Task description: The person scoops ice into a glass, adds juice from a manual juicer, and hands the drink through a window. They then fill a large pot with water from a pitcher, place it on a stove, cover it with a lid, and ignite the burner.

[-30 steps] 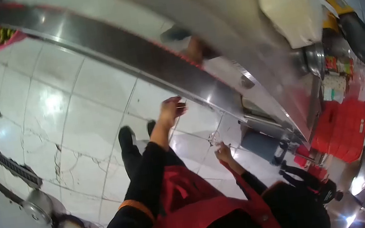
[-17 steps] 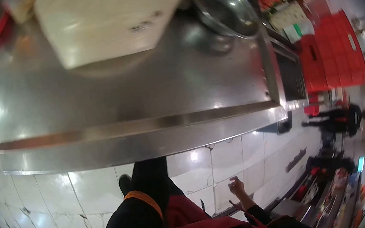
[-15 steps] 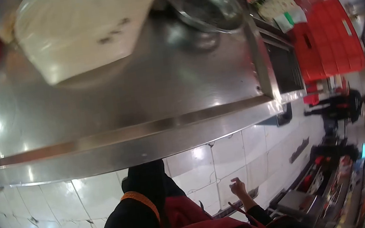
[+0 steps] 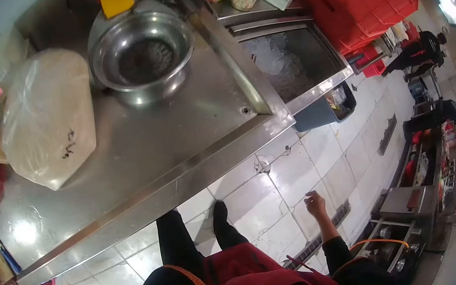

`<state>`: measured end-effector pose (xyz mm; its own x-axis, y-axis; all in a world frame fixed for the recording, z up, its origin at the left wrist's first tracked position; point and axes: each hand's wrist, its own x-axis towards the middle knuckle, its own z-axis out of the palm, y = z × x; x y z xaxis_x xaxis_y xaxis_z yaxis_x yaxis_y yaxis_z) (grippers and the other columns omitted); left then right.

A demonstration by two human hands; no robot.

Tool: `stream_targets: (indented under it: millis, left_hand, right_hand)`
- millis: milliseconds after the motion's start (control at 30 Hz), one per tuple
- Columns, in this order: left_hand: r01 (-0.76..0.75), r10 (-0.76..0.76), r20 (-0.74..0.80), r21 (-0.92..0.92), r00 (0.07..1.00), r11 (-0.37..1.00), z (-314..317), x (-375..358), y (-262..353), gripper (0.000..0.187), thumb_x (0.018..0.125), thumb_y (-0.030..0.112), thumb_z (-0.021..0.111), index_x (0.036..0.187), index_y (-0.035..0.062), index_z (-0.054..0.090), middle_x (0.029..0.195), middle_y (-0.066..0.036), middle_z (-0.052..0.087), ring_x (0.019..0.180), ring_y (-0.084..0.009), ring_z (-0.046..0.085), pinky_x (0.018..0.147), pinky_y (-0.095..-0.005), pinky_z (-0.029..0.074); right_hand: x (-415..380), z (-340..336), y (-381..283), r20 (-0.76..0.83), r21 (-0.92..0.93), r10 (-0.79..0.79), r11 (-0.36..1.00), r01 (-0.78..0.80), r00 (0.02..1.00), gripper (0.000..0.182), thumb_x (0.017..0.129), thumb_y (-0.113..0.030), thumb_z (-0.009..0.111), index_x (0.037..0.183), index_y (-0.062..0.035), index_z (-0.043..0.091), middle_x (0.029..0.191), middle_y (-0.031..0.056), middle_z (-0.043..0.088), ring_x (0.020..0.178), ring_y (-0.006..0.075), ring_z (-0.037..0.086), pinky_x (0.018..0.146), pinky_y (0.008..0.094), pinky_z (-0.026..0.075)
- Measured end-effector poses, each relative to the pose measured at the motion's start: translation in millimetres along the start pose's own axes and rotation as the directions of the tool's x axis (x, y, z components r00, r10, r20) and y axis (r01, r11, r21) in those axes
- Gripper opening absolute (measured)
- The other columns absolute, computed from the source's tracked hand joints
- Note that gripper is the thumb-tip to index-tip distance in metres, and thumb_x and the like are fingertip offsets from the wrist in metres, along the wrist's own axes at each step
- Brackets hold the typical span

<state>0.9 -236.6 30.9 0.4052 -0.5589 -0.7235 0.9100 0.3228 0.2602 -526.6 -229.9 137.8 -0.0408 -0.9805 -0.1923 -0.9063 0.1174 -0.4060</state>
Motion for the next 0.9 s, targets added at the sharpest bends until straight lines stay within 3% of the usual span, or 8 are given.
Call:
stream_targets:
  millis: [233, 433, 500, 567, 600, 700, 833, 900]
  left_hand:
    - [-0.019, 0.045, -0.083, 0.293, 0.996, 0.956, -32, -101, 30, 0.017, 0.081, 0.024, 0.046, 0.069, 0.0122, 0.045, 0.052, -0.004, 0.045, 0.048, -0.0142, 0.047, 0.038, -0.0286, 0.038]
    - [-0.068, 0.356, -0.276, 0.699, 0.893, 0.712, -43, -214, 58, 0.013, 0.073, 0.014, 0.043, 0.061, 0.0100, 0.041, 0.049, -0.008, 0.047, 0.035, -0.0121, 0.038, 0.030, -0.0233, 0.031]
    - [-0.074, 0.329, -0.192, 0.755, 0.925, 0.651, -77, -226, 77, 0.017, 0.076, 0.019, 0.045, 0.064, 0.0080, 0.043, 0.045, -0.005, 0.044, 0.032, -0.0117, 0.036, 0.029, -0.0236, 0.029]
    - [0.077, 0.377, -0.333, 0.829, 0.864, 0.554, -73, -249, 89, 0.024, 0.078, 0.025, 0.051, 0.066, 0.0058, 0.045, 0.045, -0.005, 0.043, 0.032, -0.0123, 0.037, 0.028, -0.0238, 0.028]
    - [0.063, 0.444, -0.313, 0.869, 0.840, 0.492, -103, -257, 92, 0.028, 0.078, 0.028, 0.052, 0.065, 0.0050, 0.045, 0.045, -0.004, 0.042, 0.031, -0.0121, 0.037, 0.029, -0.0242, 0.029]
    - [0.239, 0.516, -0.352, 0.932, 0.781, 0.274, -86, -276, 105, 0.032, 0.079, 0.029, 0.055, 0.058, 0.0067, 0.045, 0.043, -0.001, 0.039, 0.033, -0.0113, 0.037, 0.035, -0.0250, 0.034]
    - [0.359, 0.382, -0.434, 0.898, 0.816, 0.254, -91, -275, 100, 0.029, 0.078, 0.026, 0.056, 0.057, 0.0079, 0.046, 0.044, 0.000, 0.038, 0.035, -0.0104, 0.037, 0.036, -0.0245, 0.032]
    - [0.405, 0.312, -0.475, 0.875, 0.823, 0.265, -100, -272, 92, 0.028, 0.077, 0.025, 0.057, 0.057, 0.0086, 0.046, 0.045, 0.001, 0.038, 0.036, -0.0100, 0.036, 0.037, -0.0243, 0.032]
  right_hand:
    - [77, -46, -30, -0.186, -0.025, -0.148, 0.989, 0.146, 0.971, 0.015, 0.068, -0.012, 0.058, 0.083, -0.0101, 0.056, 0.062, 0.0091, 0.057, 0.058, 0.0235, 0.056, 0.054, 0.0319, 0.045]
    - [185, -128, -196, -0.414, 0.272, -0.216, 0.897, 0.347, 0.884, 0.009, 0.076, -0.010, 0.055, 0.084, -0.0070, 0.055, 0.066, 0.0078, 0.057, 0.059, 0.0170, 0.055, 0.054, 0.0260, 0.043]
    - [224, -126, -248, -0.432, 0.311, -0.304, 0.833, 0.457, 0.849, 0.008, 0.073, -0.004, 0.052, 0.081, -0.0047, 0.054, 0.070, 0.0108, 0.057, 0.058, 0.0211, 0.055, 0.056, 0.0287, 0.044]
    - [273, -102, -280, -0.420, 0.068, -0.564, 0.761, 0.645, 0.711, 0.011, 0.072, -0.005, 0.049, 0.081, -0.0058, 0.055, 0.077, 0.0102, 0.058, 0.068, 0.0226, 0.056, 0.060, 0.0321, 0.046]
    - [302, -83, -299, -0.217, -0.155, -0.647, 0.762, 0.628, 0.731, 0.014, 0.071, -0.010, 0.052, 0.084, -0.0076, 0.056, 0.081, 0.0097, 0.057, 0.076, 0.0235, 0.055, 0.062, 0.0351, 0.045]
    - [357, -31, -335, 0.152, -0.523, -0.594, 0.630, 0.574, 0.790, 0.022, 0.070, -0.023, 0.055, 0.090, -0.0125, 0.057, 0.092, 0.0060, 0.053, 0.095, 0.0244, 0.045, 0.073, 0.0496, 0.038]
    - [403, 8, -343, 0.362, -0.596, -0.517, 0.512, 0.619, 0.776, 0.028, 0.072, -0.027, 0.054, 0.096, -0.0131, 0.056, 0.105, 0.0040, 0.051, 0.107, 0.0231, 0.038, 0.081, 0.0598, 0.027]
    - [401, 18, -333, 0.392, -0.844, -0.554, 0.101, 0.527, 0.734, 0.034, 0.076, -0.031, 0.051, 0.105, -0.0136, 0.055, 0.115, 0.0027, 0.048, 0.112, 0.0233, 0.036, 0.088, 0.0594, 0.016]
